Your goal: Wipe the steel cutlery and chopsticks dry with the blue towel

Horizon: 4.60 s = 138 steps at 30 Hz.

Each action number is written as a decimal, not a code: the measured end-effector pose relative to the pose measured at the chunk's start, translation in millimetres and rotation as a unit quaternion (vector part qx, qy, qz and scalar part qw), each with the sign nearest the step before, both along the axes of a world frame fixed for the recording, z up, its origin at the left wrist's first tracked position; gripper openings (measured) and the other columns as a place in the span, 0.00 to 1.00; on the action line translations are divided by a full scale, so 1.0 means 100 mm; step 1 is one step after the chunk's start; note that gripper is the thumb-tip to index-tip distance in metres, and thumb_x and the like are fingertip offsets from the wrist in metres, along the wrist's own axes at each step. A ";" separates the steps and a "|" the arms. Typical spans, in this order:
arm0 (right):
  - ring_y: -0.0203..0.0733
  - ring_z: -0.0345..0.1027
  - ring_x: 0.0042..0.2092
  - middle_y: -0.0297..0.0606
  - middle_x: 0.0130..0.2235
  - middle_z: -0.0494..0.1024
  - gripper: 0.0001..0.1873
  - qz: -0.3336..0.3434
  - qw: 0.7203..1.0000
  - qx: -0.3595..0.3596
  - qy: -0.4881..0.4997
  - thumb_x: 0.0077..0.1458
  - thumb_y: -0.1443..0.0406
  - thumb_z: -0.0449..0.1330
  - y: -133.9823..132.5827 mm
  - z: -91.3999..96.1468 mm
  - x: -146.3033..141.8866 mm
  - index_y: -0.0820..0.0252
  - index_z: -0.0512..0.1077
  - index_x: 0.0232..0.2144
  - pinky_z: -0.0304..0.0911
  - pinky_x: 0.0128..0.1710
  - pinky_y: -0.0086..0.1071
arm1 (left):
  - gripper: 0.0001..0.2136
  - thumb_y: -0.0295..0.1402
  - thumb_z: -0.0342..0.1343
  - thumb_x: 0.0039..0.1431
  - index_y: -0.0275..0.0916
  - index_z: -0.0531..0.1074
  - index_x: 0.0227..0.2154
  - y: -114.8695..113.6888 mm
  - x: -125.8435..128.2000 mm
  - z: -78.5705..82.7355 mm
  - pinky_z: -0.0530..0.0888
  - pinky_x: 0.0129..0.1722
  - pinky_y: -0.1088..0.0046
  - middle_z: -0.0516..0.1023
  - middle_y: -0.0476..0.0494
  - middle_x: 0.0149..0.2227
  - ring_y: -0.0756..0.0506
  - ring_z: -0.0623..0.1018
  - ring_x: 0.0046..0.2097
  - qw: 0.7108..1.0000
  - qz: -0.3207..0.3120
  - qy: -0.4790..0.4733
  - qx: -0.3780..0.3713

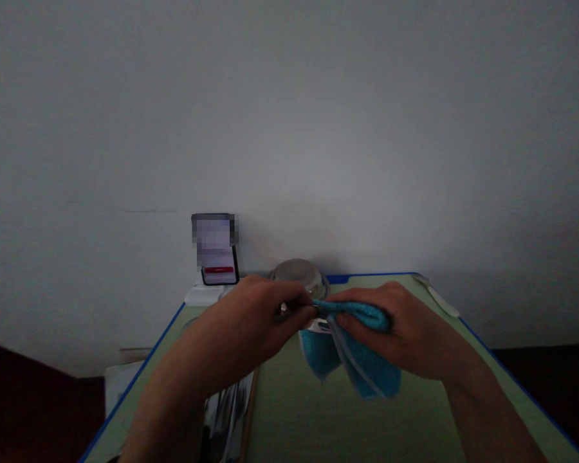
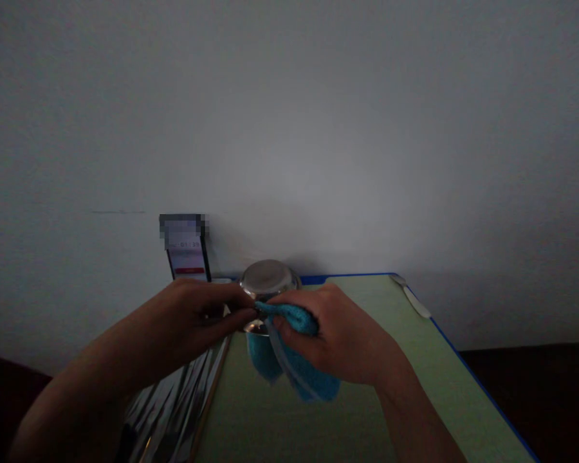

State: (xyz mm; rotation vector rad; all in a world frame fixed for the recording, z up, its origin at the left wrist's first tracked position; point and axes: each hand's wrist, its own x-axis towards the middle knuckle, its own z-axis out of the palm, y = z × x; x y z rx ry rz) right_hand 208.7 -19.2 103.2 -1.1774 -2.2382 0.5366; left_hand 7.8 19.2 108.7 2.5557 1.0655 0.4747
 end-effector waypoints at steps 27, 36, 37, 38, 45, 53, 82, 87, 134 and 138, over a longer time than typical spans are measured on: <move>0.31 0.68 0.30 0.28 0.31 0.77 0.10 -0.084 0.992 -0.012 0.090 0.53 0.58 0.54 0.03 -0.04 0.01 0.54 0.72 0.36 0.61 0.28 0.22 | 0.11 0.38 0.42 0.60 0.38 0.67 0.32 0.00 0.04 -0.02 0.65 0.23 0.79 0.74 0.50 0.25 0.53 0.72 0.24 0.997 0.043 -0.054 -0.031; 0.30 0.68 0.31 0.25 0.31 0.77 0.09 -0.078 0.989 0.002 0.124 0.54 0.60 0.55 0.00 0.05 -0.04 0.53 0.72 0.36 0.61 0.30 0.21 | 0.09 0.39 0.43 0.60 0.40 0.63 0.34 -0.08 0.12 0.01 0.68 0.25 0.78 0.75 0.50 0.27 0.50 0.75 0.28 0.990 0.056 -0.109 -0.068; 0.30 0.68 0.31 0.25 0.32 0.77 0.09 -0.075 0.989 0.009 0.127 0.54 0.61 0.55 0.00 0.05 -0.05 0.53 0.72 0.37 0.61 0.30 0.21 | 0.09 0.39 0.43 0.59 0.40 0.63 0.33 -0.09 0.13 0.02 0.67 0.26 0.78 0.75 0.50 0.27 0.50 0.75 0.29 0.993 0.055 -0.093 -0.052; 0.30 0.69 0.32 0.25 0.32 0.77 0.10 -0.075 0.989 0.016 0.128 0.54 0.61 0.55 -0.01 0.05 -0.07 0.53 0.72 0.38 0.61 0.31 0.21 | 0.09 0.39 0.44 0.59 0.40 0.63 0.33 -0.11 0.13 0.03 0.67 0.26 0.78 0.74 0.50 0.27 0.50 0.74 0.29 0.995 0.054 -0.076 -0.037; 0.29 0.67 0.29 0.25 0.29 0.76 0.07 -0.112 0.986 0.063 0.103 0.54 0.62 0.54 -0.02 0.03 -0.14 0.55 0.71 0.33 0.59 0.29 0.21 | 0.12 0.38 0.38 0.62 0.40 0.64 0.33 -0.10 0.09 0.07 0.64 0.27 0.77 0.70 0.51 0.25 0.50 0.71 0.27 0.999 0.024 0.004 0.030; 0.29 0.64 0.26 0.25 0.26 0.73 0.06 -0.154 0.981 0.083 0.082 0.54 0.62 0.54 -0.06 0.06 -0.12 0.56 0.69 0.28 0.57 0.26 0.22 | 0.11 0.33 0.39 0.61 0.39 0.63 0.27 -0.14 0.13 0.08 0.59 0.23 0.77 0.68 0.51 0.23 0.52 0.67 0.23 0.996 -0.037 0.057 0.065; 0.33 0.62 0.24 0.30 0.23 0.71 0.10 -0.172 0.980 0.069 0.067 0.55 0.61 0.51 -0.03 0.03 -0.14 0.59 0.69 0.28 0.55 0.23 0.25 | 0.11 0.36 0.37 0.63 0.38 0.62 0.32 -0.07 0.13 0.02 0.66 0.31 0.76 0.73 0.50 0.27 0.52 0.72 0.29 0.996 -0.026 -0.061 -0.058; 0.36 0.67 0.31 0.34 0.31 0.76 0.10 -0.258 0.947 0.140 0.130 0.54 0.61 0.53 0.01 -0.03 -0.13 0.59 0.71 0.34 0.60 0.31 0.27 | 0.11 0.39 0.41 0.61 0.37 0.62 0.35 -0.09 0.15 -0.01 0.67 0.30 0.76 0.73 0.50 0.29 0.51 0.73 0.30 0.984 -0.051 -0.036 -0.164; 0.39 0.68 0.37 0.35 0.36 0.76 0.12 -0.011 0.995 -0.073 -0.070 0.55 0.59 0.52 0.04 -0.11 -0.01 0.56 0.71 0.36 0.61 0.37 0.31 | 0.13 0.42 0.50 0.53 0.43 0.76 0.33 0.02 -0.19 -0.05 0.65 0.28 0.78 0.76 0.49 0.27 0.49 0.73 0.28 0.993 0.008 0.042 -0.109; 0.39 0.68 0.36 0.34 0.34 0.76 0.13 0.001 0.991 -0.091 -0.099 0.55 0.57 0.51 0.04 -0.13 -0.03 0.55 0.72 0.37 0.61 0.34 0.30 | 0.10 0.40 0.52 0.51 0.45 0.76 0.33 0.03 -0.18 -0.05 0.65 0.28 0.79 0.77 0.51 0.28 0.50 0.72 0.28 0.991 -0.013 0.047 -0.124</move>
